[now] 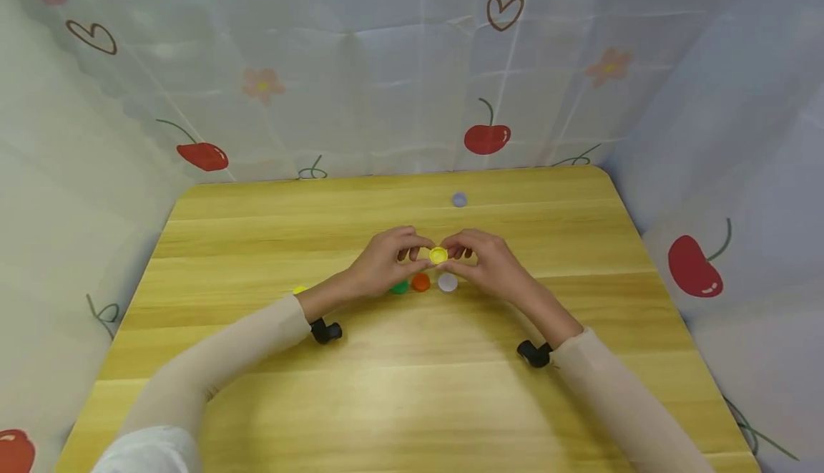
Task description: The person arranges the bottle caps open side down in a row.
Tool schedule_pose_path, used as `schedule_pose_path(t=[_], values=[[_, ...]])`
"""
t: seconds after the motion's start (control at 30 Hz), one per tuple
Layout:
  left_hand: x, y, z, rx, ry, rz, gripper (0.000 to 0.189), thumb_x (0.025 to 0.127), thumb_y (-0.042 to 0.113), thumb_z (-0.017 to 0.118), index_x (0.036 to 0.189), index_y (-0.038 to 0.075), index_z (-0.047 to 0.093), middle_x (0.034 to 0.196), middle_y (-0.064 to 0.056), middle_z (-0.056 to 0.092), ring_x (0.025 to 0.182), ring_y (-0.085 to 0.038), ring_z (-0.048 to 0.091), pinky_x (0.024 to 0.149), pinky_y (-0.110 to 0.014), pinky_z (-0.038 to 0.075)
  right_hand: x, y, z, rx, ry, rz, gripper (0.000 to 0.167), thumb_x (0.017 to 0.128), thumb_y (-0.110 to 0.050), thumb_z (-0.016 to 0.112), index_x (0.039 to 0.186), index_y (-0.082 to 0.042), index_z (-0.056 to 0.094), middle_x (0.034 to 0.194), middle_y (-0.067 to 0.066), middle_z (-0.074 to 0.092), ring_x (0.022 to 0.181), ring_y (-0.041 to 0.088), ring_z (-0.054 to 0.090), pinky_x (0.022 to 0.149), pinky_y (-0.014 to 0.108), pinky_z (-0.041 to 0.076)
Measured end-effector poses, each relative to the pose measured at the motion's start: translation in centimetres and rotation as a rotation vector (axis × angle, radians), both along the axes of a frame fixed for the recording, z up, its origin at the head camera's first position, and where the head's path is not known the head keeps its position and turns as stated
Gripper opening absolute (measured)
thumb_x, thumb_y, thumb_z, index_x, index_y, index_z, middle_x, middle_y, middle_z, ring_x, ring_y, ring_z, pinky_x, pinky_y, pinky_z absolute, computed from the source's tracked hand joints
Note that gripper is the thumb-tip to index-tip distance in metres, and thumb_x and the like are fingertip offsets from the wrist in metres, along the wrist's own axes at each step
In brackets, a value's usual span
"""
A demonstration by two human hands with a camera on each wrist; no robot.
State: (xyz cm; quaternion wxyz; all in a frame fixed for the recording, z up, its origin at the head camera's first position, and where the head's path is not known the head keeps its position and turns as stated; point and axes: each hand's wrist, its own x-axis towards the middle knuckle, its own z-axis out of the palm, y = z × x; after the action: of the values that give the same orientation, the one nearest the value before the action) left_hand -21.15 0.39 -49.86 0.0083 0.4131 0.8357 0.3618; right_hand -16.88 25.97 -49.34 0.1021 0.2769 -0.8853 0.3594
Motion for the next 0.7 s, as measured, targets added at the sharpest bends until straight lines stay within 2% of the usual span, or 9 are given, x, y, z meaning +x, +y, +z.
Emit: schedule_pose_path(t=[0.1,0.3,0.4,0.53,0.63,0.7], values=[[0.3,-0.7,0.0,0.054,-0.1,0.005,0.025,0.102,0.031,0.077,0.123,0.018,0.079,0.087,0.004,0.057,0.072,-0.011,0.046,0.066,-0.022,0.038,0.1,-0.4,0.0,-0.009,0.021,0.032,0.034,0.084,-0.013,0.093,0.115,-0.014,0.079,0.095,-0.003,0.075,0.085,0.01,0.066,0.076,0.032,0.057],[0.7,-2.4,-0.1,0.239,-0.507,-0.004,0.017,0.104,0.027,0.073,0.117,0.018,0.081,0.087,0.0,0.063,0.07,-0.016,0.047,0.065,-0.024,0.04,0.8,-1.3,0.3,-0.015,0.083,0.089,0.038,0.082,-0.01,0.094,0.117,-0.014,0.078,0.097,-0.004,0.075,0.087,0.011,0.066,0.076,0.034,0.06],[0.6,-3.0,-0.2,0.261,-0.63,-0.004,0.017,0.104,0.026,0.073,0.114,0.016,0.081,0.09,0.001,0.067,0.073,-0.015,0.051,0.067,-0.024,0.043,1.1,-1.7,0.3,-0.017,0.133,0.132,0.041,0.079,-0.005,0.094,0.117,-0.011,0.077,0.096,0.001,0.075,0.087,0.014,0.066,0.075,0.035,0.06],[0.6,-3.6,-0.4,0.241,-0.708,-0.015,0.017,0.103,0.023,0.072,0.112,0.012,0.082,0.096,-0.006,0.074,0.077,-0.015,0.054,0.071,-0.024,0.046,1.4,-2.4,0.3,0.004,0.161,0.171,0.043,0.078,-0.005,0.095,0.117,-0.01,0.077,0.097,0.004,0.075,0.087,0.015,0.067,0.074,0.04,0.062],[0.8,-3.9,-0.5,0.221,-0.7,-0.033,0.017,0.102,0.02,0.071,0.109,0.01,0.082,0.096,-0.011,0.075,0.076,-0.015,0.055,0.07,-0.024,0.046,1.6,-2.9,0.4,0.025,0.147,0.167,0.04,0.081,-0.01,0.095,0.117,-0.011,0.077,0.1,0.001,0.075,0.088,0.012,0.066,0.075,0.039,0.062],[0.9,-4.0,-0.5,0.213,-0.674,-0.034,0.016,0.102,0.018,0.07,0.107,0.009,0.082,0.093,-0.01,0.075,0.077,-0.015,0.056,0.071,-0.024,0.046,1.7,-3.2,0.2,0.029,0.139,0.163,0.04,0.082,-0.011,0.094,0.118,-0.011,0.076,0.101,0.0,0.075,0.088,0.012,0.066,0.075,0.038,0.062]])
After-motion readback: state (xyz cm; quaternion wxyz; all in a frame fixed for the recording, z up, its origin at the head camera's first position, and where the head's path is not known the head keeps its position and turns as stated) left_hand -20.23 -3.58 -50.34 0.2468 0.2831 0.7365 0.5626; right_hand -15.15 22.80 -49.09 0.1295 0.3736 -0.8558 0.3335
